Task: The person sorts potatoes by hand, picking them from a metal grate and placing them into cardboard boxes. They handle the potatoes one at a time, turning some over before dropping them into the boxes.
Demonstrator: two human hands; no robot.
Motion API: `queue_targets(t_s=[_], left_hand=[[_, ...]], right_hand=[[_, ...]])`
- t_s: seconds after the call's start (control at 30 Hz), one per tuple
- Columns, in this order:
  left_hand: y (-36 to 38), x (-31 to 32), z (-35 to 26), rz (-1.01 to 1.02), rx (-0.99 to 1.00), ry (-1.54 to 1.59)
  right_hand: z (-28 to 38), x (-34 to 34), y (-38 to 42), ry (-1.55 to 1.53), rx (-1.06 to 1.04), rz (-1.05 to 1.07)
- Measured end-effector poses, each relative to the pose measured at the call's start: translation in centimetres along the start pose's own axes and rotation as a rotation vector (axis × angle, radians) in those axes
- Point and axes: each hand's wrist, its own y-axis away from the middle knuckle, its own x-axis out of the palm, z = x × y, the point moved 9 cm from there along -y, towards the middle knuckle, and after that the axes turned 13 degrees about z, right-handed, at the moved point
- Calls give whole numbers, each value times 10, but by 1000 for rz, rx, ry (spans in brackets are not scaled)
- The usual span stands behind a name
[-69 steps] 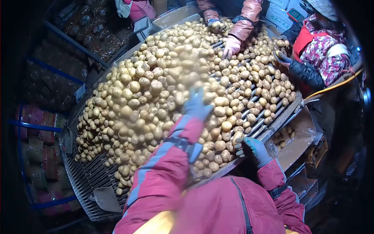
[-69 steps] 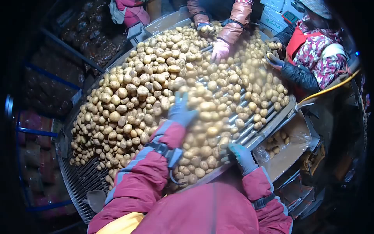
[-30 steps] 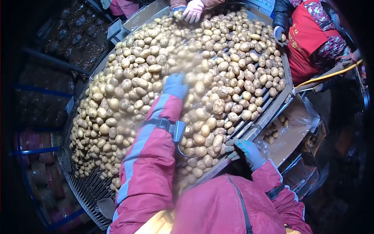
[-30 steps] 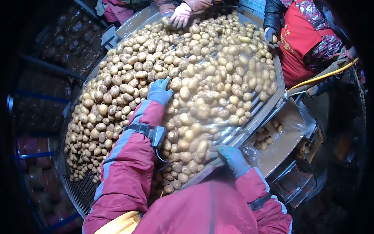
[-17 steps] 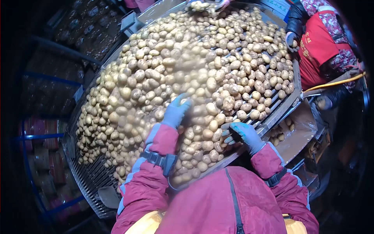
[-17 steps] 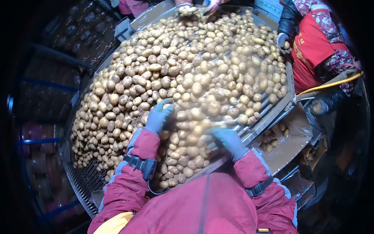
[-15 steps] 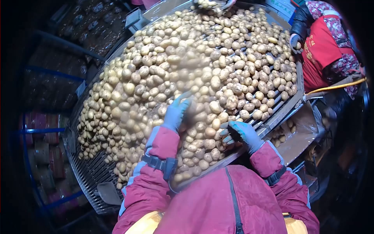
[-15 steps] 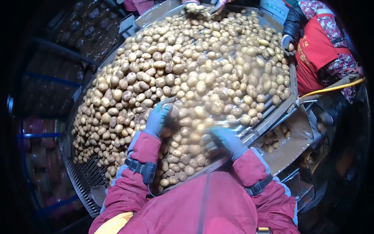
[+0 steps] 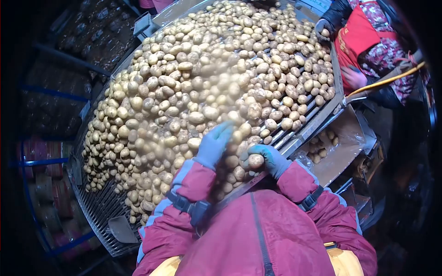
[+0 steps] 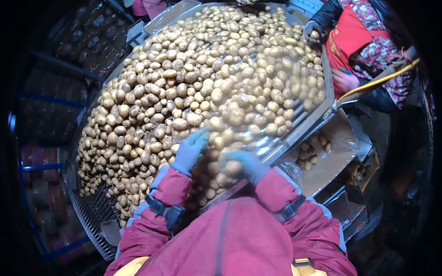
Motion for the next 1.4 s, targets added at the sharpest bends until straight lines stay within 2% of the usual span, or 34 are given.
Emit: queue_targets(t_s=[0.1,0.2,0.23,0.33,0.37,0.47,0.5,0.53,0.6,0.63,0.67,0.73,0.77,0.8,0.83,0.87,0.93,0.97,1.0,1.07,1.13,1.2,1.27,1.3,1.33,1.4], left_hand=[[-51,13,-1,-24,179,-201],[-83,50,-29,-199,529,-836],[-101,66,-29,-18,344,-946],[-116,93,-26,65,287,-1163],[-117,98,-34,53,249,-1256],[-133,71,-21,17,144,-703],[-154,64,10,202,118,-185],[-134,70,-5,229,-115,10],[-123,76,12,340,-149,460],[-122,74,31,290,-140,578],[-95,89,7,310,-139,686],[-73,101,11,282,-183,808],[-59,111,8,236,-243,889],[-47,120,7,190,-305,970],[-53,117,29,232,-208,954],[-40,126,15,275,-198,828],[-29,131,23,334,-145,626],[-16,135,3,379,-59,314],[-11,142,15,443,-106,229],[-10,143,21,381,-69,47],[1,149,28,343,-269,182],[2,159,29,365,-295,178],[-7,165,19,453,-130,52],[-7,164,16,411,-132,42],[-14,171,20,517,0,-2],[-28,170,35,499,-34,22]], right_hand=[[24,6,40,150,-158,-54],[-1,-31,57,-78,-186,-83],[-5,-39,65,-89,-175,-136],[-1,-46,95,13,-209,-206],[6,-46,107,157,-265,-269],[21,-33,127,397,-318,-214],[22,-30,130,402,-342,-187],[23,-28,132,407,-366,-160],[20,-24,127,-3,-270,-144],[26,-24,126,320,-404,-125],[26,-23,124,215,-361,-141],[28,-21,117,7,-262,-172],[26,-21,107,-31,-255,-12],[23,-28,104,-39,-280,-2],[31,-19,102,-47,-306,7],[41,-10,103,-56,-332,13],[40,1,107,-164,-210,1],[33,-10,100,-137,-240,-18],[33,-10,101,-140,-259,-26],[31,-9,103,-145,-295,-42],[23,-15,104,-154,-209,-30],[26,-13,108,-241,-251,7],[22,-23,110,-412,-302,50],[19,-41,118,-318,-317,-22],[17,-58,127,-221,-325,-98],[13,-85,149,-70,-366,-225]])
